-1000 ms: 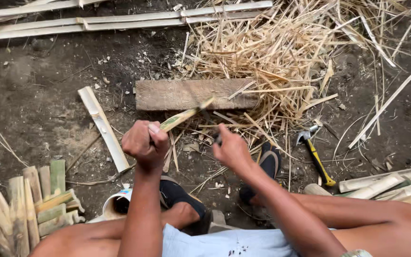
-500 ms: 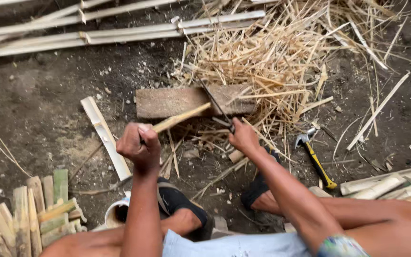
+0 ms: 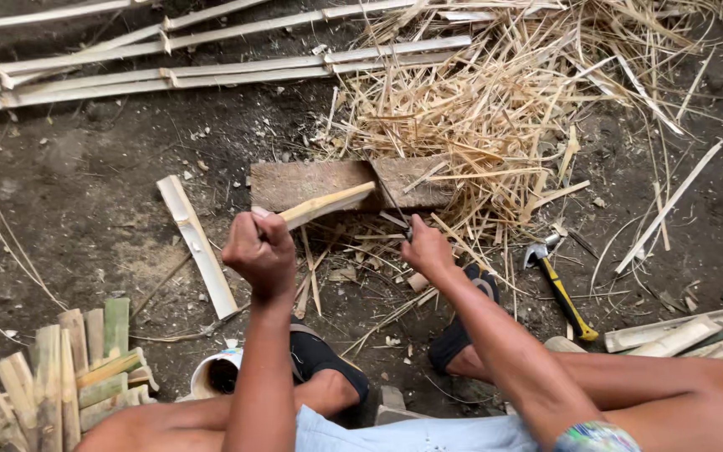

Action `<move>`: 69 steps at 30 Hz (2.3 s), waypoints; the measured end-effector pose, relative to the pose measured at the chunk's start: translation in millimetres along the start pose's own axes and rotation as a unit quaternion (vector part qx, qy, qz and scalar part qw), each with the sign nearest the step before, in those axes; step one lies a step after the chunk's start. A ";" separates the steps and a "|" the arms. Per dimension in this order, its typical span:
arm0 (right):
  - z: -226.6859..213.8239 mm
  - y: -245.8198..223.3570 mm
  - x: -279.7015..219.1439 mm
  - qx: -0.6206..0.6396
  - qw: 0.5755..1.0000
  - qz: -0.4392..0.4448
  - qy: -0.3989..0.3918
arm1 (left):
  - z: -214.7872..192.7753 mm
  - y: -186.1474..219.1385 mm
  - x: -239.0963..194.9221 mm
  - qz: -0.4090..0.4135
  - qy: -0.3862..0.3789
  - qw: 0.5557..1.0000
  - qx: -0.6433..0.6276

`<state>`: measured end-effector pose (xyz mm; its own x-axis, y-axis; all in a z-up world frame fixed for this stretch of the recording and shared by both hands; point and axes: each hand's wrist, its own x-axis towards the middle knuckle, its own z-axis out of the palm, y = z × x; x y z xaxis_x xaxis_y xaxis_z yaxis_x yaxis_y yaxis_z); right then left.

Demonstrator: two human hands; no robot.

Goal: The person sits on the ground and uses a knife to shave and shape a small piece of bamboo on a wooden block. They repeatedly pick up bamboo pieces, shave them, and place them aside, accumulating shavings on the ground.

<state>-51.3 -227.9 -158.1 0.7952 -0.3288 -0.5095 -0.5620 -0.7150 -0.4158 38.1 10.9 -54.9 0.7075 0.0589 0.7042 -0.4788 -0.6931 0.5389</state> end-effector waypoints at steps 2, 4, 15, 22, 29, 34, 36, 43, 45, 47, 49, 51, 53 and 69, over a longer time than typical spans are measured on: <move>-14.4 -5.7 -11.6 0.021 0.999 -0.010 -0.030 | 2.6 8.4 9.6 0.012 0.003 1.000 0.018; -9.6 -23.6 -44.6 0.068 0.996 -0.046 -0.035 | -3.1 15.1 6.2 0.009 -0.017 0.999 0.038; 5.7 -10.3 -3.6 0.025 0.999 0.010 0.020 | 3.5 -3.8 0.6 -0.051 -0.015 0.998 0.033; 30.4 -46.5 -65.8 0.133 0.947 -0.221 0.192 | 5.8 33.3 19.1 -0.044 -0.054 0.997 0.035; 70.7 10.8 11.2 0.076 0.993 -0.036 0.087 | 8.5 39.6 25.5 -0.081 -0.058 0.994 0.051; 77.2 43.0 -6.3 0.186 0.982 0.013 -0.033 | 15.0 65.7 30.6 -0.208 -0.016 0.903 -0.375; 83.5 51.8 -37.2 0.184 0.978 -0.053 0.082 | 13.8 80.6 31.4 -0.241 -0.022 0.897 -0.370; -22.3 -34.1 -114.8 0.228 0.973 -0.029 0.012 | 19.7 76.8 20.4 -0.111 -0.182 0.929 -0.303; -56.1 -61.2 -133.8 0.266 0.956 -0.116 0.042 | 27.8 69.7 21.7 -0.111 -0.185 0.932 -0.292; -67.8 -83.1 -136.2 0.258 0.954 -0.144 0.051 | 26.5 65.5 19.9 -0.116 -0.186 0.927 -0.305; -69.4 -96.9 -121.8 0.202 0.971 -0.121 0.049 | 21.6 64.9 20.3 -0.119 -0.176 0.913 -0.348; -68.4 -98.4 -110.5 0.208 0.968 -0.132 0.051 | 17.1 62.0 24.3 -0.132 -0.156 0.914 -0.350; -64.2 -96.9 -110.5 0.221 0.969 -0.113 0.015 | 10.5 57.7 27.2 -0.141 -0.149 0.922 -0.330; 1.8 -7.3 -29.9 0.147 0.984 -0.095 0.037 | 16.5 60.6 30.0 -0.104 -0.179 0.914 -0.350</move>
<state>-71.3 -211.7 -141.2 0.9002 -0.2585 -0.3503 -0.4352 -0.5612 -0.7041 38.9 -41.2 -8.8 0.8857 -0.1884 0.4243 -0.4413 -0.0574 0.8955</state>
